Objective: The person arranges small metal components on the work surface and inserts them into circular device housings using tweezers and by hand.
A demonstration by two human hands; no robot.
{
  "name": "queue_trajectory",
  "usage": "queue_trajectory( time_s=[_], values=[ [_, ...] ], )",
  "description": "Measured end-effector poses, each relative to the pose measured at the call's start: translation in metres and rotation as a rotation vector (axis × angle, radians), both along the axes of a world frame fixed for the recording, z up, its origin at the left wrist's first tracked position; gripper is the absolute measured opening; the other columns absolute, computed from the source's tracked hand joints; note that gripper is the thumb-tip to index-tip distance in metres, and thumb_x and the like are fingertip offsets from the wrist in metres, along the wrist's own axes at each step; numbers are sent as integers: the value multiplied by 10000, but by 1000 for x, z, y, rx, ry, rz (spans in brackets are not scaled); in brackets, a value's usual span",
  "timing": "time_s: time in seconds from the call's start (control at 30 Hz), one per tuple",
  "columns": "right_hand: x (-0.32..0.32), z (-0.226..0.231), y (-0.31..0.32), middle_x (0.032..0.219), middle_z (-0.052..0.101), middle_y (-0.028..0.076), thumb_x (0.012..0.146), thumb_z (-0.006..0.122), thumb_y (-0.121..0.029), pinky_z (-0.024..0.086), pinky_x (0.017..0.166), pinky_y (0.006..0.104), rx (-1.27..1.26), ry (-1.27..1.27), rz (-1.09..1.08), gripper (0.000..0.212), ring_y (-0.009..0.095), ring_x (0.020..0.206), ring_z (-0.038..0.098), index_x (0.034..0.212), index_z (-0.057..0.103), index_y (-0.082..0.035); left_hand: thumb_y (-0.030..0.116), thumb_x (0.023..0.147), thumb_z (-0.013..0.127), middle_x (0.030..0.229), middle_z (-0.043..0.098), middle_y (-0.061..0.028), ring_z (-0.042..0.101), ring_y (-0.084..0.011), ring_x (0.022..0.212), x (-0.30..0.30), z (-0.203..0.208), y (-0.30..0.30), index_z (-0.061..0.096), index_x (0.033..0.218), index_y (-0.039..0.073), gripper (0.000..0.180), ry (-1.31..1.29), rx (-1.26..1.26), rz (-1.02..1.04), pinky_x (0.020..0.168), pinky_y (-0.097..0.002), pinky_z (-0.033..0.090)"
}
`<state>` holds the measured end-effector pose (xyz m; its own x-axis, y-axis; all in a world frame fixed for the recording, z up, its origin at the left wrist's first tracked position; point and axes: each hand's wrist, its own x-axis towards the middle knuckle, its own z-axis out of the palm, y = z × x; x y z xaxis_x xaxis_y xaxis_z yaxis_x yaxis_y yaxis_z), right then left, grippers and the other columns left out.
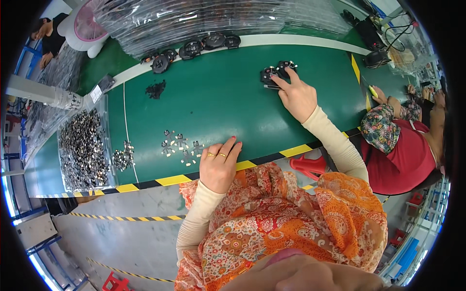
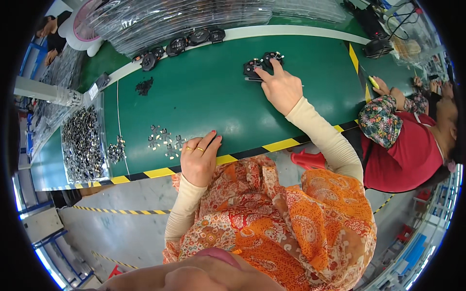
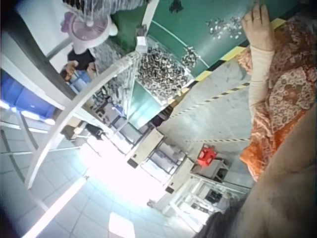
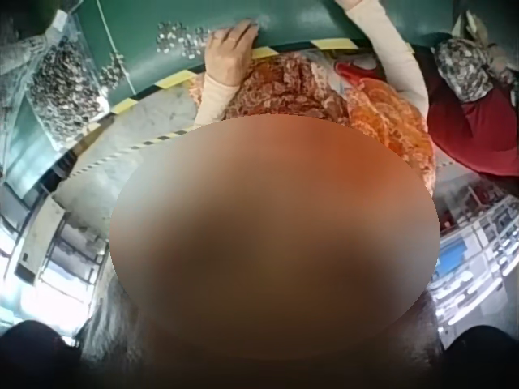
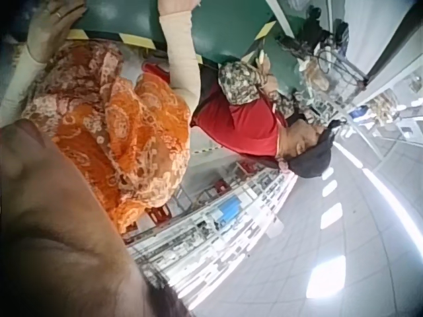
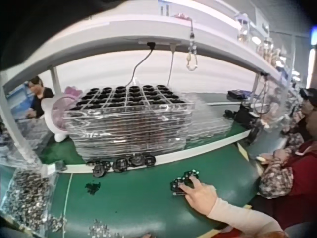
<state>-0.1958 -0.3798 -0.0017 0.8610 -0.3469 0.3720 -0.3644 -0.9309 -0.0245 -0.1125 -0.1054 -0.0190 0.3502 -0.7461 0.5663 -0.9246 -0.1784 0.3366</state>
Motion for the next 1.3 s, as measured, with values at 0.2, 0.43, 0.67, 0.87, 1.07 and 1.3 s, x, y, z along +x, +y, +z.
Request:
queue_trajectory(
  time_s=[0.2, 0.43, 0.67, 0.87, 1.07, 1.3],
  values=[
    [-19, -6, -63, 1233, 613, 165, 823, 627, -144, 578, 674, 383, -63, 15, -178, 374, 304, 766, 697, 1185, 687, -213, 62, 732, 744, 1103, 685, -20, 589, -205, 856, -1, 2, 3, 723, 987, 86, 257, -13, 19, 25, 727, -347, 476],
    [34, 3, -34, 1264, 599, 64, 807, 622, -46, 575, 700, 378, 23, -161, 98, 468, 286, 852, 686, 1245, 634, -211, 63, 746, 742, 1064, 682, -29, 594, -215, 836, 1, 2, 1, 712, 991, 76, 248, -10, 5, 34, 730, -351, 477],
    [155, -5, -25, 1327, 547, 175, 957, 567, -391, 564, 696, 438, 130, -86, 165, 405, 352, 812, 683, 1354, 547, -314, 62, 757, 740, 1049, 687, -29, 598, -209, 827, 0, -1, 0, 705, 992, 75, 239, -7, -19, 13, 729, -346, 477],
    [122, -32, -19, 1262, 599, 105, 907, 643, -347, 564, 600, 370, -8, -170, 375, 395, 287, 770, 694, 1294, 595, -283, 72, 772, 737, 1046, 692, -20, 602, -202, 826, -2, -4, 3, 704, 988, 79, 218, 4, -22, 17, 722, -343, 472],
    [60, -15, 13, 1081, 664, 72, 827, 736, -243, 544, 546, 332, 6, -244, 616, 360, 245, 667, 680, 1172, 669, -165, 67, 775, 728, 1130, 668, -53, 601, -225, 861, -3, 3, 1, 703, 1003, 65, 230, 11, 6, 39, 744, -355, 488],
    [106, -8, 0, 781, 673, 83, 845, 702, -155, 506, 558, 382, 218, -474, 588, 96, 287, 642, 655, 856, 677, -63, 58, 795, 711, 1255, 597, -162, 598, -344, 1076, 0, 22, -32, 670, 1097, 7, 309, 119, -15, 15, 893, -415, 509]
  ],
)
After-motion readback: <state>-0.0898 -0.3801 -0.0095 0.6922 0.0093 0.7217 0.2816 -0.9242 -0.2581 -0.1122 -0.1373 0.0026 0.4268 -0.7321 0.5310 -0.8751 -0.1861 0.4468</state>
